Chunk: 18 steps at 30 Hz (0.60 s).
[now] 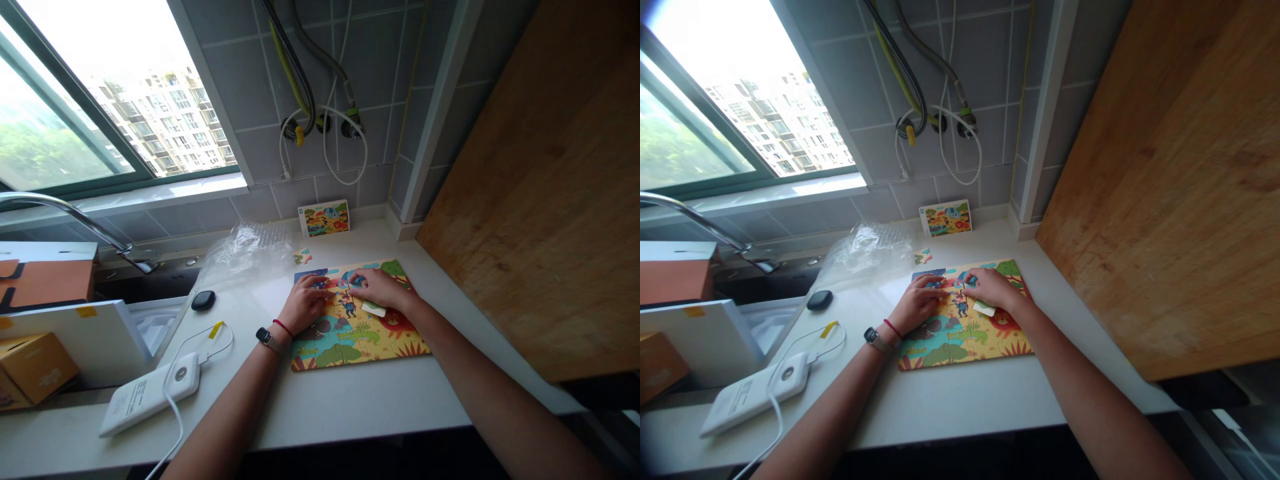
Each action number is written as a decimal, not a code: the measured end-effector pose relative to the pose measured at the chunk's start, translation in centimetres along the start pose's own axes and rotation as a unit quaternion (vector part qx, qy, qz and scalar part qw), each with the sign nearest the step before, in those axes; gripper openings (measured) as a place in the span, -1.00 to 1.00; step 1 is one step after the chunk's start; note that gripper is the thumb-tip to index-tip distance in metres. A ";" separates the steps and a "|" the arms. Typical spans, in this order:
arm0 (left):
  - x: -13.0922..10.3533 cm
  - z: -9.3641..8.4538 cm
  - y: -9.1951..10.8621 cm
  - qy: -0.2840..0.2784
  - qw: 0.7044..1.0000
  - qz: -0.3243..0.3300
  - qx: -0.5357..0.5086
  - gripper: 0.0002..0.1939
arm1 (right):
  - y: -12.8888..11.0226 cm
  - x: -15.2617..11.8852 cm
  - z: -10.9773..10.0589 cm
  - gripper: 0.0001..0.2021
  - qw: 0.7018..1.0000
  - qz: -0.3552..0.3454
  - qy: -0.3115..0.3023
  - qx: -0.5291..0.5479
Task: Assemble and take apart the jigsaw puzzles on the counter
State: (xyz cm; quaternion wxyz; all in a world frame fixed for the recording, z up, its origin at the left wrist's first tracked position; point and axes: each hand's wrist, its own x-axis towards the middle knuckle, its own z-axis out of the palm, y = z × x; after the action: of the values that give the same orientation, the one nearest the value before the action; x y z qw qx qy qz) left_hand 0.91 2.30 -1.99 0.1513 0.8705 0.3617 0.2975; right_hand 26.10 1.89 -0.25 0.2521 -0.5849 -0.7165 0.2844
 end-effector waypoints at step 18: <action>-0.1 0.4 0.0 -0.005 1.000 0.002 0.018 -0.62 | 0.3 0.5 0.5 -0.72 0.991 0.003 0.031 0.131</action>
State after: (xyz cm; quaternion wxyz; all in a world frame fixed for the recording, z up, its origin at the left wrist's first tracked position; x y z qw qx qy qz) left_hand 1.17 2.19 -2.36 0.1365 0.8753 0.3648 0.2866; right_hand 25.91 2.40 -0.79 0.3477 -0.5572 -0.6635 0.3584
